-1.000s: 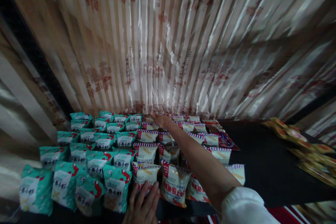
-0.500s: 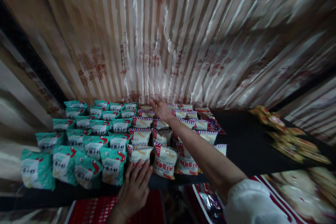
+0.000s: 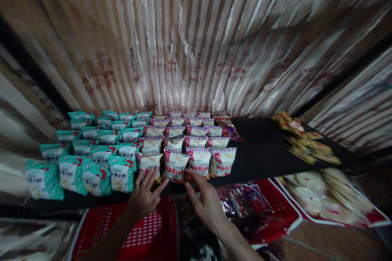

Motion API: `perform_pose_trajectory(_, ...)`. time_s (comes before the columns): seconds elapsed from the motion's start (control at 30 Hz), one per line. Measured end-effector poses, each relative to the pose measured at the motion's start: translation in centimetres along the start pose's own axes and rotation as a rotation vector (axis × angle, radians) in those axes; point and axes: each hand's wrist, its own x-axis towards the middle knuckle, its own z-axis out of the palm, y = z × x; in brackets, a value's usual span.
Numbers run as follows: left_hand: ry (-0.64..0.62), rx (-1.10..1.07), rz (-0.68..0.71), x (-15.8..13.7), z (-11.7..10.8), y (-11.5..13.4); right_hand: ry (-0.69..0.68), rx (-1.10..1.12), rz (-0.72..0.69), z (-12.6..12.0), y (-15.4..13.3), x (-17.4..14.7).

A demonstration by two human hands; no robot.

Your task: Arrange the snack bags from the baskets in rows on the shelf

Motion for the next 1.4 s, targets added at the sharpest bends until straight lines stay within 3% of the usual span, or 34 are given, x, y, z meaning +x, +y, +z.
perform_pose_trajectory(0.2,-0.031,0.034,0.037,0.1,0.0,0.3,-0.056,-0.006,-0.048,2.2,1.3,-0.5)
perform_pose_trajectory(0.4,-0.065,0.037,0.087,0.0,0.2,0.4,-0.168,-0.007,-0.135,1.8,1.1,-0.1)
perform_pose_trajectory(0.57,-0.123,0.07,0.107,0.1,0.0,0.3,-0.021,-0.127,-0.231,-0.7,0.8,1.8)
perform_pose_trajectory(0.7,-0.148,0.073,0.127,0.2,-0.1,0.2,0.062,-0.257,-0.404,-3.0,-0.1,6.2)
perform_pose_trajectory(0.87,-0.117,0.076,0.113,0.3,0.0,0.4,-0.164,-0.538,-0.448,-2.9,-1.7,12.8)
perform_pose_trajectory(1.03,-0.093,0.083,0.109,0.8,-0.3,0.7,-0.441,-0.725,-0.449,-1.2,-2.3,15.8)
perform_pose_trajectory(1.3,-0.118,0.122,0.104,1.2,-0.3,0.9,-0.463,-0.638,-0.487,-1.1,-1.5,16.1)
perform_pose_trajectory(1.4,-0.128,0.133,0.104,1.2,-0.4,0.9,-0.394,-0.631,-0.47,-2.1,-1.0,16.9)
